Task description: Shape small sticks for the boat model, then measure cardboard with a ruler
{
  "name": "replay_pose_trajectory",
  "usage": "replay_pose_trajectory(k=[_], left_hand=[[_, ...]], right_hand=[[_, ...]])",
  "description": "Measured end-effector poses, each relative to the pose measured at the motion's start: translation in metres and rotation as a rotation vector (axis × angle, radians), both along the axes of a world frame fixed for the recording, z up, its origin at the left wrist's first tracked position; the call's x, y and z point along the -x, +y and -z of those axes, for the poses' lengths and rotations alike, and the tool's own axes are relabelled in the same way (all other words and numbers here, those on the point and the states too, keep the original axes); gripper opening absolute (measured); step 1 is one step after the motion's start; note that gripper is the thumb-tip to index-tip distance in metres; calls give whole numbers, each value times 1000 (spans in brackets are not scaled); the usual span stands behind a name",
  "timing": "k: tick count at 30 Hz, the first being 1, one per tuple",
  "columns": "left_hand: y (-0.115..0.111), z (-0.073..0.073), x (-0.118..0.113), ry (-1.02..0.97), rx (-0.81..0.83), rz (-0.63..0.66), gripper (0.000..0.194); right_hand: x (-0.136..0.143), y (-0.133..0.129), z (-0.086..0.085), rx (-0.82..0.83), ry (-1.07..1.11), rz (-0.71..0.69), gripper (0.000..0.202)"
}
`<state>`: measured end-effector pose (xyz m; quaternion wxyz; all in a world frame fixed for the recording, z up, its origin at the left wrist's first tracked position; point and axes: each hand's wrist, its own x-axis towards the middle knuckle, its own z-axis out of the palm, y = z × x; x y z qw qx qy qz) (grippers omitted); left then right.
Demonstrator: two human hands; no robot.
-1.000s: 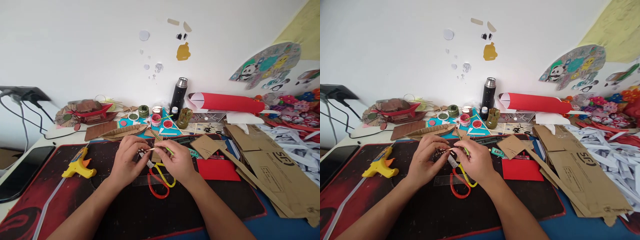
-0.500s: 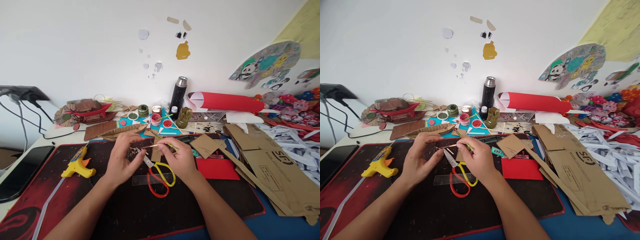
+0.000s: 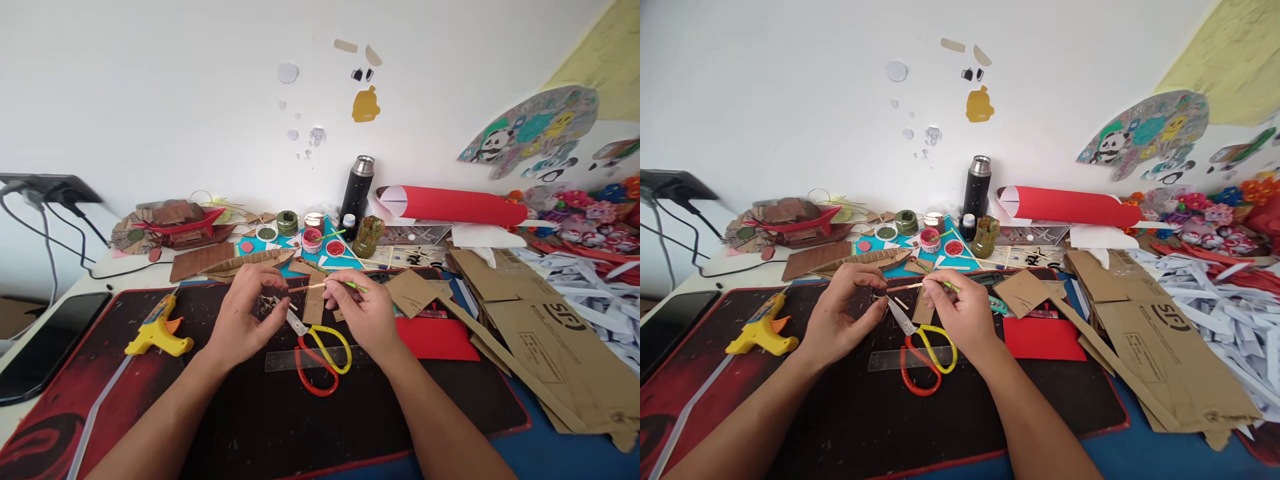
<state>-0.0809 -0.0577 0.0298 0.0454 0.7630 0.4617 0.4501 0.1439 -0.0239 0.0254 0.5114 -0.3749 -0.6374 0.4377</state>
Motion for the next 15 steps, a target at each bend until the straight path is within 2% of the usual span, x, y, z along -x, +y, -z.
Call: replay_pose_trajectory(k=[15], left_hand=[[0, 0, 0, 16, -12, 1, 14]], right_hand=[[0, 0, 3, 5, -12, -10, 22]])
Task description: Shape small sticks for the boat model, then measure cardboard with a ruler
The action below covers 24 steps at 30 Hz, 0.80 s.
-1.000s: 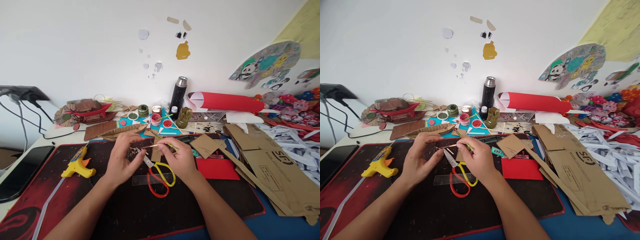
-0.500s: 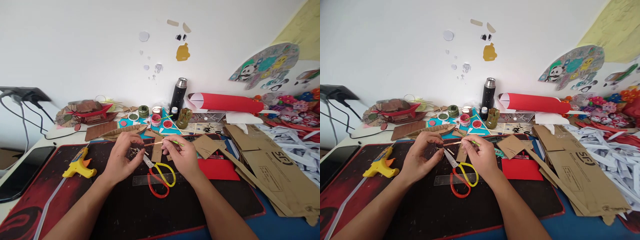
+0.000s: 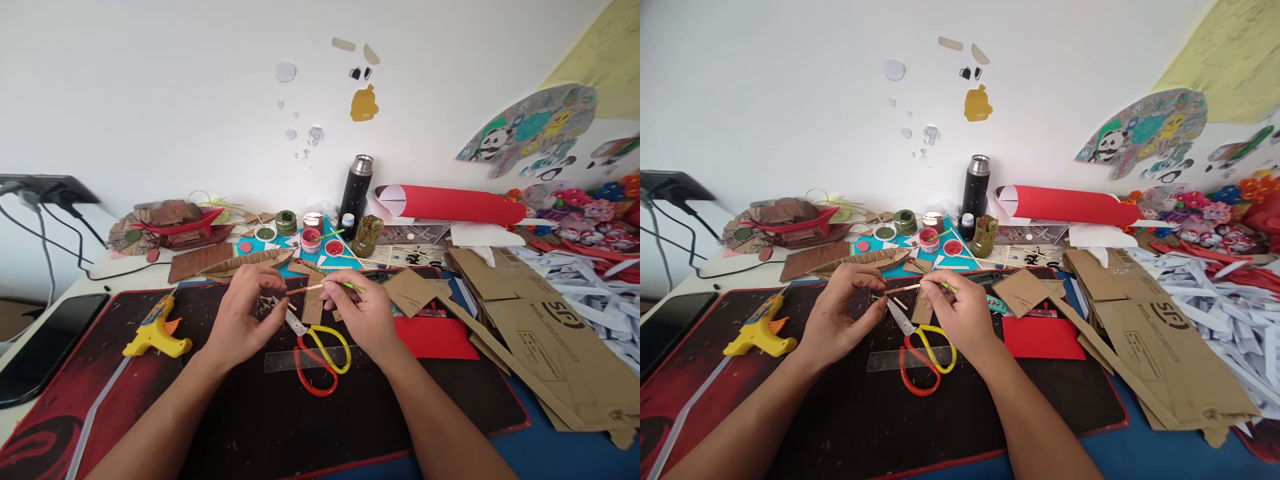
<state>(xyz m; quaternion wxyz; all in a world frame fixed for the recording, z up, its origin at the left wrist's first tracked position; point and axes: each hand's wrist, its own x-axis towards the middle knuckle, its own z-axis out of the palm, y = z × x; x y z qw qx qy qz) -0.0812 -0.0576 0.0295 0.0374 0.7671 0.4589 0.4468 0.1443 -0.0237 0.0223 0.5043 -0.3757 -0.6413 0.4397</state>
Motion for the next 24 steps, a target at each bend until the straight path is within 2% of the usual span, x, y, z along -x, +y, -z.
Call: replay_pose_trajectory(k=[24], left_hand=[[1, -1, -1, 27, -22, 10, 9]], right_hand=[[-1, -1, -3, 3, -18, -3, 26]])
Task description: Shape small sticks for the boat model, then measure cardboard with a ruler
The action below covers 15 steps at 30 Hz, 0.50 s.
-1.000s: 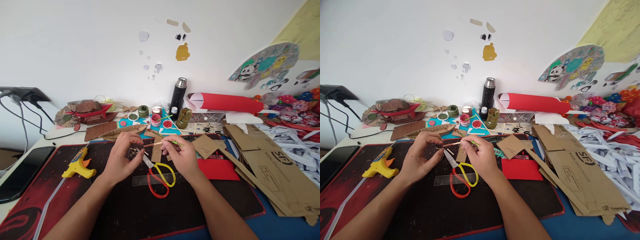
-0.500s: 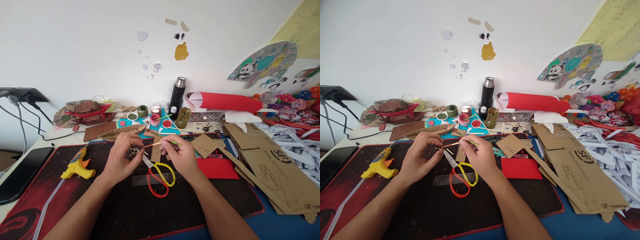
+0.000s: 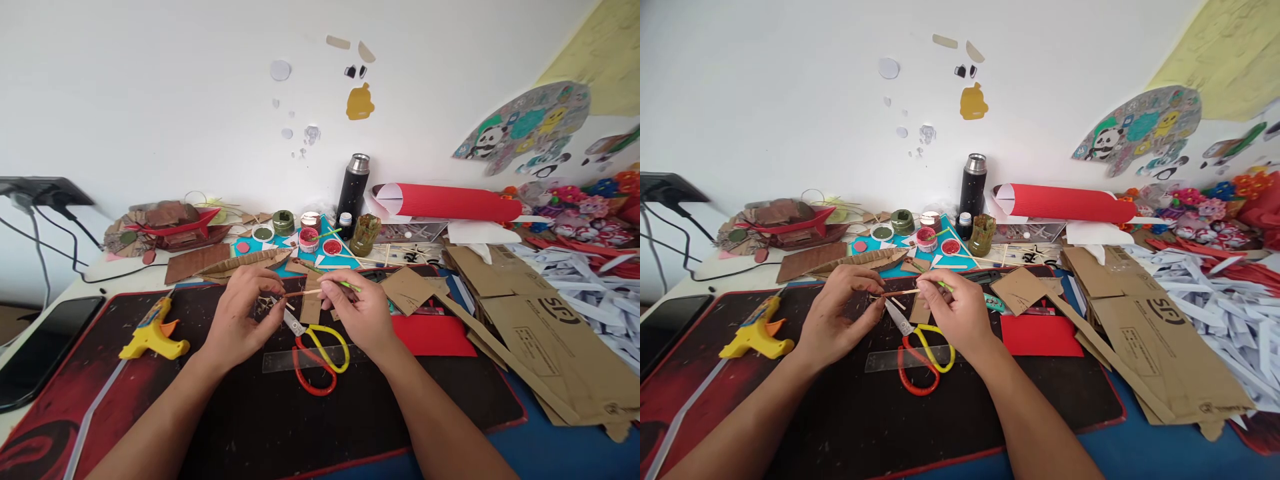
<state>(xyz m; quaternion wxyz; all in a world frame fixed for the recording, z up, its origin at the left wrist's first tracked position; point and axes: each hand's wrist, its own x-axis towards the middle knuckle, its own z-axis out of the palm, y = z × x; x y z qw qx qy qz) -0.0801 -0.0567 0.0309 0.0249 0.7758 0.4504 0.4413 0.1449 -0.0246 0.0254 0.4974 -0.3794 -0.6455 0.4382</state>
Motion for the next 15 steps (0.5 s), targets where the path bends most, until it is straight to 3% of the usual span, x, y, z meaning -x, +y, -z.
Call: replay_pose_trajectory(k=[8, 15], left_hand=[[4, 7, 6, -71, 26, -63, 7], [10, 18, 14, -227, 123, -308, 7]], right_hand=[[-2, -2, -3, -50, 95, 48, 31], [-7, -7, -5, -80, 255, 140, 37]])
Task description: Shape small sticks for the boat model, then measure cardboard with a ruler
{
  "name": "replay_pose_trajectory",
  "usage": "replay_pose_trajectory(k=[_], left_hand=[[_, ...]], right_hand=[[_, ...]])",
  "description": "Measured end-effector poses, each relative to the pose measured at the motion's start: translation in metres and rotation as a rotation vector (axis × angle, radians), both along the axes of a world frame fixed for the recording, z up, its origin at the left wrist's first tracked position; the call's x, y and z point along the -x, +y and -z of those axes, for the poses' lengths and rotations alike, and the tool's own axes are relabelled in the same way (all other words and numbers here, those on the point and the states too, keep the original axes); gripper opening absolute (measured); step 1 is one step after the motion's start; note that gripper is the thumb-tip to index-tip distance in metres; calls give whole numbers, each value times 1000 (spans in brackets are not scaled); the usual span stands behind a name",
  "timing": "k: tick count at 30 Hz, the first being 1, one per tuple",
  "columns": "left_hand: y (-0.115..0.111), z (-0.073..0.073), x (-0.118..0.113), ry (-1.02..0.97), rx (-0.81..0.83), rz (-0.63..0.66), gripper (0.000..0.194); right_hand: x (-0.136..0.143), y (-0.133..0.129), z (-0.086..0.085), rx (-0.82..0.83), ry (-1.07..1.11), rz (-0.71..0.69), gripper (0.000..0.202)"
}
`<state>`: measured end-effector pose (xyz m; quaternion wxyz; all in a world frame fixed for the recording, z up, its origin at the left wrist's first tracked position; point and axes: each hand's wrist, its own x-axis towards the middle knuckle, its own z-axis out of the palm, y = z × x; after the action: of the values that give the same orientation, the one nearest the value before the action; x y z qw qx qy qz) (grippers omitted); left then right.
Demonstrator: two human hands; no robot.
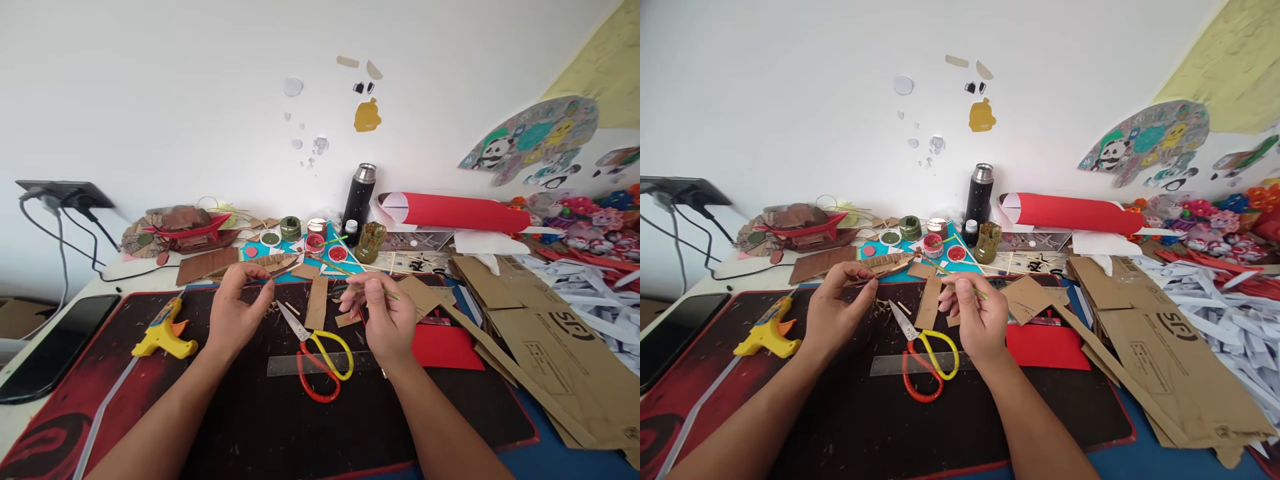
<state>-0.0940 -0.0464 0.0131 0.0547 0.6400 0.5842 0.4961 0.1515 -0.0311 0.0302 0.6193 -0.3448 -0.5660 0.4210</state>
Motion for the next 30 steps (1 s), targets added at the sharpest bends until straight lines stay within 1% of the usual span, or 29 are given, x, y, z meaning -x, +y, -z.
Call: replay_pose_trajectory(k=[3, 7, 9, 12, 16, 22, 25, 30], left_hand=[[2, 3, 1, -44, 40, -77, 12], [4, 1, -1, -117, 154, -166, 19], [5, 0, -2, -186, 216, -183, 22], [6, 0, -3, -307, 279, -166, 27], [7, 5, -2, -444, 315, -124, 29], [10, 10, 0, -643, 278, -85, 30], [12, 10, -1, -679, 276, -92, 31], [13, 11, -2, -666, 311, -97, 31]], right_hand=[[0, -3, 0, -40, 14, -1, 39], [2, -6, 2, -112, 9, -87, 35], [3, -8, 2, -125, 4, -120, 33], [5, -10, 3, -113, -10, -168, 32], [8, -8, 5, -75, -42, -205, 32], [5, -2, 5, -6, -48, -93, 34], [4, -3, 4, -25, -21, -107, 35], [8, -7, 7, -66, -69, -212, 31]])
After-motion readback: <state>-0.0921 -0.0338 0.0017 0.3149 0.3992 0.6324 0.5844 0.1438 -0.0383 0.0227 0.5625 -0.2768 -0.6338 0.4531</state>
